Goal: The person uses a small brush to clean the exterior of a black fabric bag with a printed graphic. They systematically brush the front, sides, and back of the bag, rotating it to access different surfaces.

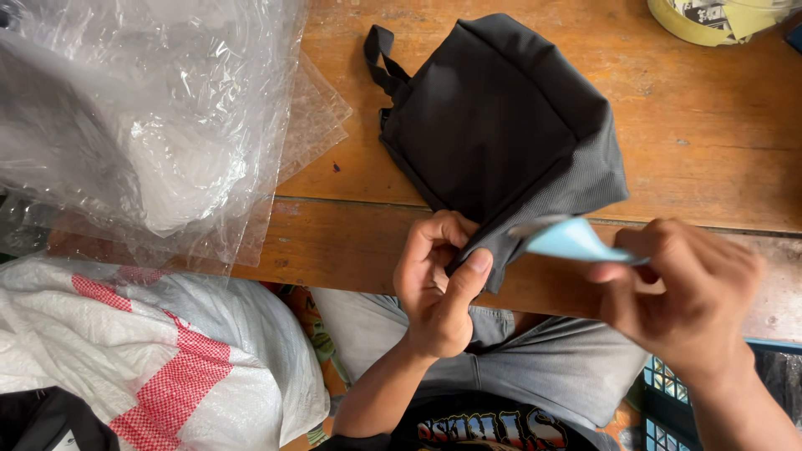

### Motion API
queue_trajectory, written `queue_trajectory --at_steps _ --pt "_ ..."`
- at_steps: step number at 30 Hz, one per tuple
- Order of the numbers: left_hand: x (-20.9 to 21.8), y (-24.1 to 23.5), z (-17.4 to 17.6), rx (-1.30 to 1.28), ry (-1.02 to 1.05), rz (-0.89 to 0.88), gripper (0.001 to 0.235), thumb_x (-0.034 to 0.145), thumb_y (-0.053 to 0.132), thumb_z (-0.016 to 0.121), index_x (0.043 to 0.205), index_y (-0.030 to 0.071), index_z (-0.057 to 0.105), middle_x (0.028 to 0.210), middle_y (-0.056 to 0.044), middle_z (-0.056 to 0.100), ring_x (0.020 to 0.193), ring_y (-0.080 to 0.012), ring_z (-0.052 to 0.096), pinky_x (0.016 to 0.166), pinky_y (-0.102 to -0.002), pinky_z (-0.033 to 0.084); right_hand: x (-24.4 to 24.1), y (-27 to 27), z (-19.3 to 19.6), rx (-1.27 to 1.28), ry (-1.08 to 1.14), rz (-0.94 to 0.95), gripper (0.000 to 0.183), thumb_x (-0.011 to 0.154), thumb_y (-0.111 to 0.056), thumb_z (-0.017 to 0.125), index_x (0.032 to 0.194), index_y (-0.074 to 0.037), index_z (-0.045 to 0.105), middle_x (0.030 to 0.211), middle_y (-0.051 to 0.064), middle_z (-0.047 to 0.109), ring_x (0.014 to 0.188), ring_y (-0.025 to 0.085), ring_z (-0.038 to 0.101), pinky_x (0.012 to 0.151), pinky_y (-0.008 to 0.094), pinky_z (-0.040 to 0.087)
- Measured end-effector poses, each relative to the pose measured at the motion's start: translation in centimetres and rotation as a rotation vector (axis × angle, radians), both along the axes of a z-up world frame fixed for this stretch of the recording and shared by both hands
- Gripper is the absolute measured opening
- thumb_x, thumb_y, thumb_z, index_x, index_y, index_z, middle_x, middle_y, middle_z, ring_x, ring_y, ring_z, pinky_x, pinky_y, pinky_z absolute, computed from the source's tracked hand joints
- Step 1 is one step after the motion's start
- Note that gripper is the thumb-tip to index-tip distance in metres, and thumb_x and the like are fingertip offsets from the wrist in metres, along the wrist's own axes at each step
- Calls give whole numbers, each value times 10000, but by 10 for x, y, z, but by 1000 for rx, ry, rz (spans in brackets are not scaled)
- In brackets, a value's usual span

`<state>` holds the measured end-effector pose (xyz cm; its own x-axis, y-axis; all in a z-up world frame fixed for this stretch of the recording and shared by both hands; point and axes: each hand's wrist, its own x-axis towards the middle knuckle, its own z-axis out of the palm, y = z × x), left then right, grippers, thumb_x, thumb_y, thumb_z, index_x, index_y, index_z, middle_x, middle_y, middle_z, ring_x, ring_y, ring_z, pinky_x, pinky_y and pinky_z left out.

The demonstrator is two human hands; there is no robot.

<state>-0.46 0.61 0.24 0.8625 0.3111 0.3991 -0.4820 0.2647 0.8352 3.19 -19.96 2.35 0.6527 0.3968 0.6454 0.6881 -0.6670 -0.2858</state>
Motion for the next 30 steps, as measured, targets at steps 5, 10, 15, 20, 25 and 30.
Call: queue_trajectory --at_steps 5,10,15,20,25,30 --pt "2 -1 -3 -63 36 -12 193 982 198 633 1004 95 473 908 -33 490 752 -105 424 648 -247 369 -7 1 -11 74 16 -147 337 1092 -271 577 936 27 597 644 66 490 536 216 423 574 360 292" --pt "4 0 -1 -63 10 45 231 981 234 640 1003 99 454 903 -26 445 805 -119 400 730 -264 343 -6 18 3 113 19 273 330 965 -344 484 816 -58 554 610 39 486 459 200 391 467 378 301" --pt "3 4 -11 -249 13 -73 228 1000 230 648 1047 66 497 973 -34 501 859 -104 441 800 -252 363 -3 25 9 -69 -48 256 426 987 -394 501 701 -84 442 594 24 375 470 205 371 454 367 301" --pt "3 5 -14 -301 14 -163 233 1003 233 645 1048 69 487 944 -10 459 817 -93 392 735 -234 335 3 10 3 -7 -90 29 325 1031 -311 609 834 -53 604 618 33 480 510 210 422 528 358 297" --pt "4 9 -15 -402 -53 -187 314 1004 297 676 1052 48 492 917 -14 479 844 -101 451 748 -250 360 -2 3 -9 174 -13 -150 447 1092 -382 432 978 39 524 654 77 459 534 241 339 575 374 273" --pt "-5 41 -23 -980 -101 -606 461 1187 292 394 1516 -15 493 1514 -191 542 1442 -307 515 1289 -440 380 26 0 31 391 372 -108 272 1110 -82 631 1244 57 440 1169 172 604 869 190 518 823 311 418"
